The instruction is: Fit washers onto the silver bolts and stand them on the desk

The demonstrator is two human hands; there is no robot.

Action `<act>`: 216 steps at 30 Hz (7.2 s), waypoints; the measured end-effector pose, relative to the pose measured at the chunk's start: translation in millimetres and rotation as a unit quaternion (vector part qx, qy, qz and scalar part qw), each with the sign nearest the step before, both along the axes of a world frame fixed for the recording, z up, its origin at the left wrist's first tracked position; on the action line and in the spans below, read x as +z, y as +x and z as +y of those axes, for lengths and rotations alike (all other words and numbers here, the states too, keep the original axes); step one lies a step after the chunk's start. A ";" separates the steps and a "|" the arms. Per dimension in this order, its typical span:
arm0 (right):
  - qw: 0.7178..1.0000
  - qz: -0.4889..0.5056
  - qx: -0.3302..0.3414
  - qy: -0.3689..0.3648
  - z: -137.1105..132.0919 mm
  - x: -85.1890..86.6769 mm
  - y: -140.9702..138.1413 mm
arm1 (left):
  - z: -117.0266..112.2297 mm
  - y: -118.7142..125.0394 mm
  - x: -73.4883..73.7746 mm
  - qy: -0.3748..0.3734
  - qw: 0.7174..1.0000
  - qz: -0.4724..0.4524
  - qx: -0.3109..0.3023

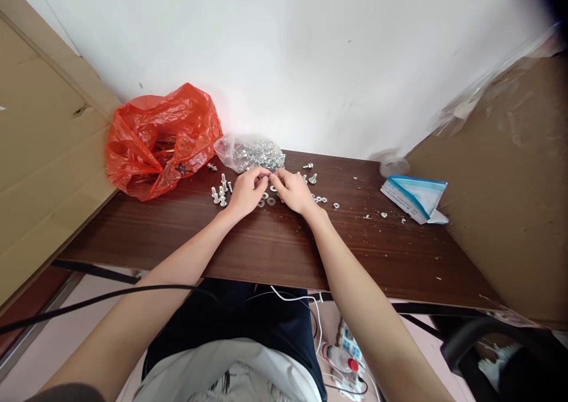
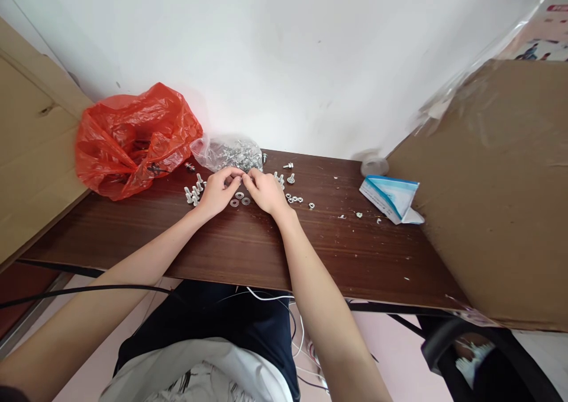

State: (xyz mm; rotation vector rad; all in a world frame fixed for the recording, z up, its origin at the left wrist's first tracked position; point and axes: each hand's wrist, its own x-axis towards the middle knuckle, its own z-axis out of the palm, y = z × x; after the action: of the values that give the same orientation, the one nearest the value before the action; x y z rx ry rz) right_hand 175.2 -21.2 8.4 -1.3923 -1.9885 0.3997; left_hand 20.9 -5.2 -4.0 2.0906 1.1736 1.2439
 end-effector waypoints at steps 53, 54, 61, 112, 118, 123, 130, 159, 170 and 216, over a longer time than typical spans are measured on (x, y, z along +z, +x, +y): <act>0.998 -0.041 -0.034 -0.016 -2.0 2.7 -0.5 | -1.2 2.2 -0.1 0.023 0.999 0.008 -0.023; 0.999 -0.041 -0.033 -0.016 -1.9 2.7 -0.4 | -1.7 2.2 0.6 0.020 0.999 0.009 -0.024; 0.999 -0.040 -0.032 -0.019 -1.7 2.9 0.1 | -3.3 2.6 2.7 0.013 0.999 0.010 -0.031; 0.999 -0.046 -0.011 -0.020 0.6 -0.2 2.8 | -3.9 2.6 -1.9 0.002 0.997 0.064 -0.050; 0.998 -0.049 -0.012 -0.023 -0.8 1.3 2.3 | -5.0 2.0 -1.0 0.001 0.996 0.069 -0.061; 0.998 -0.052 -0.010 -0.026 -0.6 1.2 2.6 | -4.5 1.5 -1.6 0.008 0.995 0.079 -0.061; 0.998 -0.062 -0.012 -0.030 0.2 1.1 3.1 | -5.7 1.8 -0.5 0.014 0.994 0.096 -0.055; 0.994 -0.103 -0.027 -0.023 0.6 -0.4 2.3 | -1.6 2.1 -3.4 0.031 0.994 0.100 -0.038; 0.994 -0.102 -0.026 -0.017 1.1 -1.8 2.9 | -2.2 2.3 -2.8 0.026 0.993 0.107 -0.039; 0.991 -0.133 0.004 -0.024 -1.4 2.0 3.1 | -2.6 1.5 1.2 -0.010 0.985 0.163 -0.057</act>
State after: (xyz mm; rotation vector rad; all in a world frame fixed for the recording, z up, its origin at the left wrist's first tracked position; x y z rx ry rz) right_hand 178.3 -22.6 10.3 -1.5340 -2.2121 0.2778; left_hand 22.4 -7.9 -2.8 2.3718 1.1728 0.8554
